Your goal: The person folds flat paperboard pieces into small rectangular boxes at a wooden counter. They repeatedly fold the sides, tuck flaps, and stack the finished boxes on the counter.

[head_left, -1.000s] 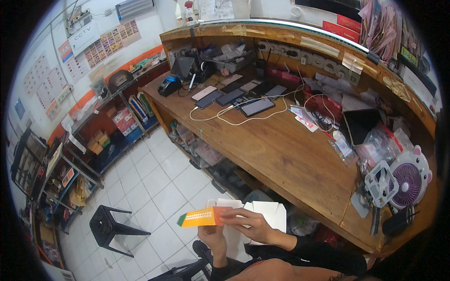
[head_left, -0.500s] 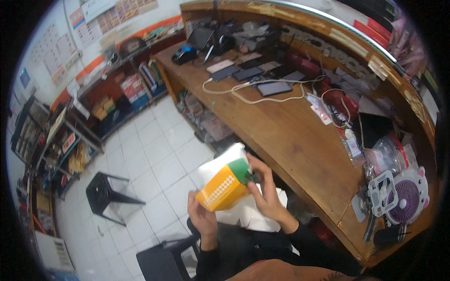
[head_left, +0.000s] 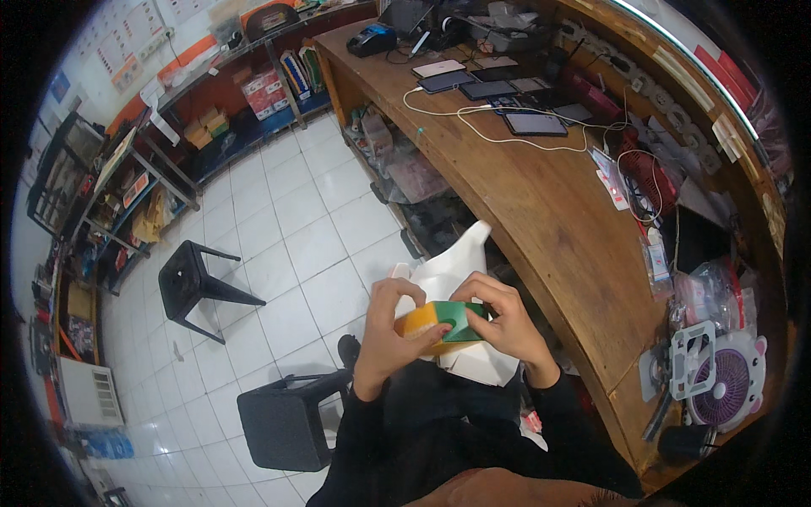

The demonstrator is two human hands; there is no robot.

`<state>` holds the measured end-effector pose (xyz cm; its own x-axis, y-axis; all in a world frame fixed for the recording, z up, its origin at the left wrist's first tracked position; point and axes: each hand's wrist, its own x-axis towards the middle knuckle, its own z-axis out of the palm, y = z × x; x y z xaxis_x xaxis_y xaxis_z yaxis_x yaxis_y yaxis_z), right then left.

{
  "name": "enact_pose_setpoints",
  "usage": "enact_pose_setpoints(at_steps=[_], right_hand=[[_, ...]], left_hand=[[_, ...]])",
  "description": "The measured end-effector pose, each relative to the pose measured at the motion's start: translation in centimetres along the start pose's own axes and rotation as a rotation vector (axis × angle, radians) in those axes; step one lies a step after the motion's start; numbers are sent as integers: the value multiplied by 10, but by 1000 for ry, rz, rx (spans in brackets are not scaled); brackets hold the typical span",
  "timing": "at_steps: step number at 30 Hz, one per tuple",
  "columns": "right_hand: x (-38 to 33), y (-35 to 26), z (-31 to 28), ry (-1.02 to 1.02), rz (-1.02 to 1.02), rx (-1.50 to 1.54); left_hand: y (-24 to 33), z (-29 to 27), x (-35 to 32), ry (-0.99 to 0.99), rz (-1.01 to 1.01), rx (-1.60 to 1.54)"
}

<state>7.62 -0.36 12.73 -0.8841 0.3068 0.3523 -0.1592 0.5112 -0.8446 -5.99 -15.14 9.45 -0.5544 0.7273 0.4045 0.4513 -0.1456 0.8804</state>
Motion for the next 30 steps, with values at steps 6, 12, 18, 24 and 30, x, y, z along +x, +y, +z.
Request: enact_pose_setpoints(at_steps=[6, 12, 18, 24, 30], right_hand=[[-8, -4, 6, 3, 52, -60], [-16, 10, 27, 186, -119, -242], [-29, 34, 44, 312, -439, -270], [-31, 42, 53, 377, -397, -237], [-24, 32, 48, 271, -459, -210]], left_hand=[[16, 9, -7, 92, 189, 408], [-15, 22, -22, 316, 174, 433], [1, 17, -20, 336, 148, 464], [-6, 37, -30, 520, 72, 443], [-15, 14, -18, 72, 185, 305]])
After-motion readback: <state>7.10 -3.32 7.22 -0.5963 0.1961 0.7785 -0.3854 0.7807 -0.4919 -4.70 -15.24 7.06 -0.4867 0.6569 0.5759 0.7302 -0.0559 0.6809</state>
